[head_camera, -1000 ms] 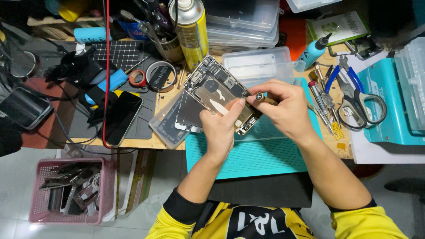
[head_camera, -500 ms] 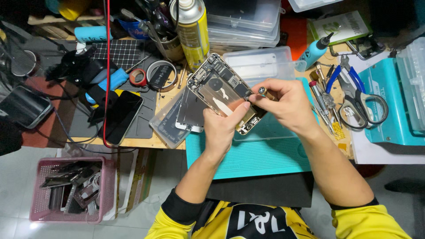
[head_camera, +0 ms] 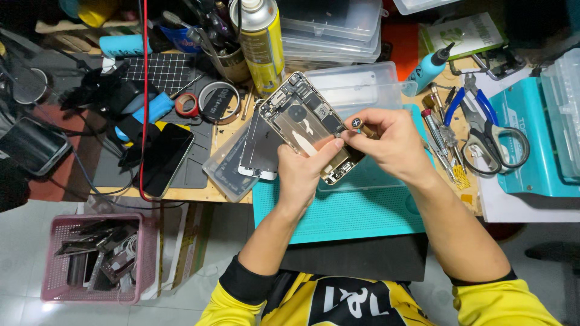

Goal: The person repairs a disassembled smartphone at a workbench, using a screwdriver to remove and reinsert small screws along the frame and using a spudger to pry and adjust internal components while holding the phone chassis steady with the other hand.

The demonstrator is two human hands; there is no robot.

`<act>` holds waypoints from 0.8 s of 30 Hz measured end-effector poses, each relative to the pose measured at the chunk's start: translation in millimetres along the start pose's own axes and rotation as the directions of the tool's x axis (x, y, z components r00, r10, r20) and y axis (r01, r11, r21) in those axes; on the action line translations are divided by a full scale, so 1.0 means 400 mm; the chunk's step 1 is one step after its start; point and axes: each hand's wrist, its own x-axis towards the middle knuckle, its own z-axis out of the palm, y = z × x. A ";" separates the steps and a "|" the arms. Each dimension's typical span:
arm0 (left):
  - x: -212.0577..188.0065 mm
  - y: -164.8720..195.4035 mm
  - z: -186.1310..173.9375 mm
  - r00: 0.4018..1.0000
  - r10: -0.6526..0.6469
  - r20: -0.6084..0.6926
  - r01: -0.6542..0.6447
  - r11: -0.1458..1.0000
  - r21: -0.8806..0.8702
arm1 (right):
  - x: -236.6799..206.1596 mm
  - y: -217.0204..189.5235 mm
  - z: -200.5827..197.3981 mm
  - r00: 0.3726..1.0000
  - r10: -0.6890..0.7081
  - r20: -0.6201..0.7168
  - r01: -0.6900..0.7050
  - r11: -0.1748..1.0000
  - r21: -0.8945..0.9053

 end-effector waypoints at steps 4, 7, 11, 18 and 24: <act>0.010 -0.003 -0.003 0.999 -0.012 0.044 0.015 0.998 -0.058 | -0.006 -0.002 -0.005 1.000 0.009 -0.007 -0.009 1.000 0.005; 0.026 -0.022 0.010 0.999 -0.028 0.041 0.028 1.000 0.001 | -0.031 -0.002 -0.030 0.998 0.000 -0.060 -0.005 0.998 -0.068; 0.059 -0.051 0.029 0.996 -0.091 0.009 0.090 0.993 0.076 | -0.063 0.008 -0.096 0.966 -0.029 -0.255 0.033 0.999 0.012; 0.096 -0.081 0.034 0.998 -0.034 -0.051 0.041 0.990 0.137 | -0.138 0.046 -0.237 0.873 -0.083 -0.480 0.076 0.997 -0.033; 0.087 -0.046 -0.014 0.990 -0.016 -0.137 0.026 0.997 0.070 | -0.131 0.061 -0.211 0.948 -0.030 -0.316 0.080 0.986 0.148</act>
